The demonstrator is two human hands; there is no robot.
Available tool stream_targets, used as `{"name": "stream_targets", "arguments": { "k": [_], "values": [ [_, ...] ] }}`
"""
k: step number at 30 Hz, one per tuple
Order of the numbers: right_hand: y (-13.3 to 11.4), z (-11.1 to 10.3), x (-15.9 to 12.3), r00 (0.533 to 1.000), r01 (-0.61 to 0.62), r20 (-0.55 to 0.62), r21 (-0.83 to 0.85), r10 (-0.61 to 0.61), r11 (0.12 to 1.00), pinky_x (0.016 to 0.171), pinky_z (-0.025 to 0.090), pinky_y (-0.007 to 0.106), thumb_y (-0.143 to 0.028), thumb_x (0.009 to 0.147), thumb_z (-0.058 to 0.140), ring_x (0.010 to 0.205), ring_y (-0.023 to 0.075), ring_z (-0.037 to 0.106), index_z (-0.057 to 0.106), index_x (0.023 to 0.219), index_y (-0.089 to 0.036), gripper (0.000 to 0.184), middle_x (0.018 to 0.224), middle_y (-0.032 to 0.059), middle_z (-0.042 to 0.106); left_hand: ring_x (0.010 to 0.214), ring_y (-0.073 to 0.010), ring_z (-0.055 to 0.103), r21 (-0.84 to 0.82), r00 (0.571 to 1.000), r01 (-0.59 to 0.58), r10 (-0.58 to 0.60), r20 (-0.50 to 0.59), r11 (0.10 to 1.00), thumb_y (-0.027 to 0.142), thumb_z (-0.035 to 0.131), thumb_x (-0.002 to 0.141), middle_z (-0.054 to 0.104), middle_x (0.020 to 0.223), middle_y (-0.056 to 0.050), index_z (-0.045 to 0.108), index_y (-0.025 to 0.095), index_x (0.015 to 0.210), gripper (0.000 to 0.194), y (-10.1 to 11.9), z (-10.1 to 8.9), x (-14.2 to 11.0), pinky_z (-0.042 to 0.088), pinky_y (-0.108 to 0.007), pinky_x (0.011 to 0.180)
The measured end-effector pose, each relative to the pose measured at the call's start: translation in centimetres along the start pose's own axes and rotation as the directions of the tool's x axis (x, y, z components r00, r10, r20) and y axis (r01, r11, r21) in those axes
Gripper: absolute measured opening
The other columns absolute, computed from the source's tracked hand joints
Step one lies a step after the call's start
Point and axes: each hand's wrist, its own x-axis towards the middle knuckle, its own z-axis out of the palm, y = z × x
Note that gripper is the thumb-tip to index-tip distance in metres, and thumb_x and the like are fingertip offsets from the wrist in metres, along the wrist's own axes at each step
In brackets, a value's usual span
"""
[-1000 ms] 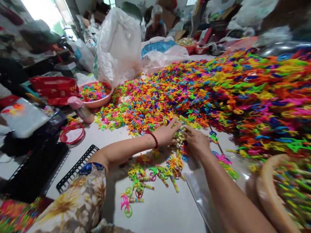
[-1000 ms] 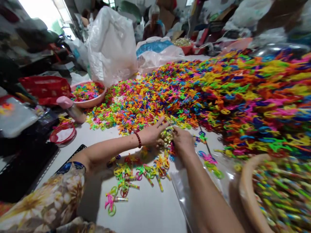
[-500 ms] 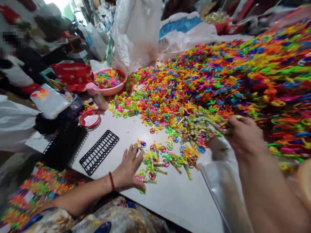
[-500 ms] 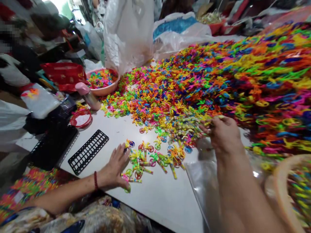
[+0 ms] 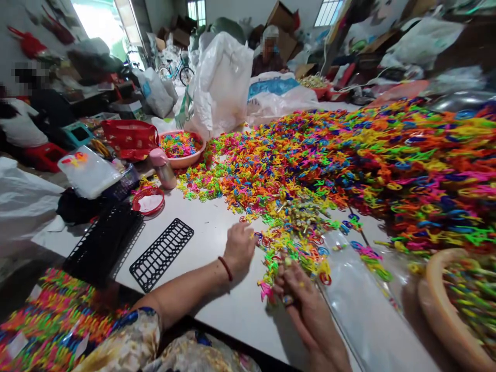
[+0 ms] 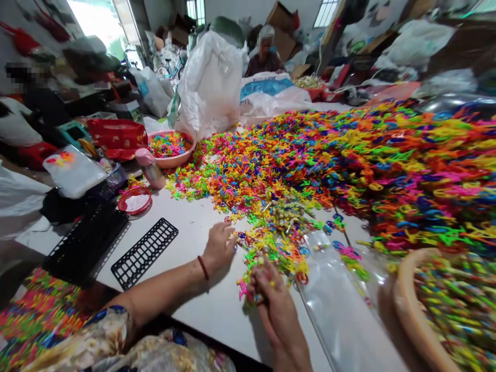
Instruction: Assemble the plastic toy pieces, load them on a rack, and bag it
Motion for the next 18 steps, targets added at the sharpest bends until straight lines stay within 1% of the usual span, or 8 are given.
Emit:
{"name": "stream_targets", "arguments": {
  "k": [2,3,5,6,8,12,15,18],
  "values": [
    [2.6,-0.2,-0.9,0.997,-0.079,-0.002,-0.004,0.079,0.997,0.052,0.047,0.015,-0.027,0.058,0.092,0.061,0.0064,0.055,0.07,0.094,-0.02,0.043,0.076,-0.0022,0.062,0.113,-0.0244,0.054,-0.017,0.991,0.126,-0.127,-0.049,0.992,0.029,0.047,0.096,0.062,0.113,-0.011,0.061,0.018,0.107,0.021,-2.0,-1.0,3.4,0.041,-0.041,0.101],
    [4.0,-0.1,-1.2,0.995,-0.1,0.007,-0.003,0.1,0.995,0.049,0.045,0.014,-0.03,0.058,0.092,0.061,0.0065,0.055,0.069,0.09,-0.019,0.041,0.075,-0.0017,0.062,0.114,-0.0246,0.052,-0.014,0.971,0.23,-0.231,-0.068,0.973,0.029,0.049,0.095,0.059,0.115,-0.012,0.06,0.017,0.11,0.022,-3.0,-1.4,5.0,0.04,-0.04,0.102],
    [6.8,0.6,-1.4,0.993,-0.108,0.045,-0.024,0.109,0.994,0.041,0.037,0.012,-0.04,0.062,0.089,0.058,0.0067,0.053,0.068,0.091,-0.019,0.042,0.071,-0.0015,0.061,0.121,-0.0272,0.047,-0.023,0.892,0.446,-0.447,-0.066,0.895,0.036,0.058,0.09,0.053,0.124,-0.015,0.055,0.015,0.117,0.034,-4.5,-1.6,7.8,0.036,-0.039,0.104],
    [8.2,1.0,-1.3,0.992,-0.102,0.07,-0.053,0.106,0.993,0.038,0.031,0.012,-0.045,0.064,0.087,0.054,0.0063,0.051,0.068,0.095,-0.02,0.045,0.068,-0.002,0.06,0.124,-0.0288,0.044,-0.032,0.854,0.516,-0.517,-0.054,0.856,0.038,0.064,0.086,0.05,0.127,-0.017,0.055,0.014,0.117,0.04,-5.0,-1.5,8.7,0.034,-0.039,0.105],
    [10.7,1.7,-0.8,0.989,-0.087,0.106,-0.15,0.103,0.985,0.035,0.024,0.012,-0.056,0.065,0.083,0.046,0.005,0.045,0.066,0.1,-0.019,0.053,0.062,-0.0032,0.057,0.128,-0.0311,0.041,-0.058,0.815,0.577,-0.579,-0.024,0.814,0.037,0.07,0.08,0.049,0.129,-0.017,0.055,0.015,0.113,0.042,-5.6,-1.2,9.8,0.031,-0.04,0.107],
    [14.3,1.8,0.4,0.989,-0.049,0.115,-0.352,0.096,0.935,0.032,0.022,0.015,-0.071,0.06,0.076,0.034,0.0031,0.032,0.064,0.1,-0.017,0.068,0.05,-0.0058,0.053,0.123,-0.0299,0.047,-0.162,0.805,0.585,-0.593,0.002,0.795,0.023,0.074,0.073,0.057,0.117,-0.015,0.056,0.016,0.097,0.031,-5.9,-1.1,9.0,0.032,-0.039,0.104],
    [15.3,1.3,0.8,0.994,0.004,0.102,-0.412,0.041,0.911,0.033,0.026,0.017,-0.071,0.061,0.075,0.036,0.0054,0.036,0.064,0.102,-0.017,0.069,0.049,-0.0059,0.053,0.114,-0.0274,0.053,-0.313,0.784,0.589,-0.621,-0.003,0.745,0.012,0.077,0.063,0.06,0.107,-0.011,0.054,0.018,0.088,0.035,-6.2,-1.7,7.2,0.037,-0.038,0.1],
    [15.2,1.2,0.6,0.996,0.002,0.08,-0.43,0.035,0.903,0.035,0.027,0.017,-0.069,0.06,0.076,0.038,0.0073,0.041,0.064,0.102,-0.019,0.067,0.051,-0.0059,0.053,0.107,-0.0223,0.057,-0.525,0.749,0.563,-0.663,-0.002,0.638,0.005,0.075,0.06,0.059,0.104,-0.007,0.053,0.019,0.082,0.034,-6.4,-2.4,4.9,0.041,-0.034,0.095]
  ]
}}
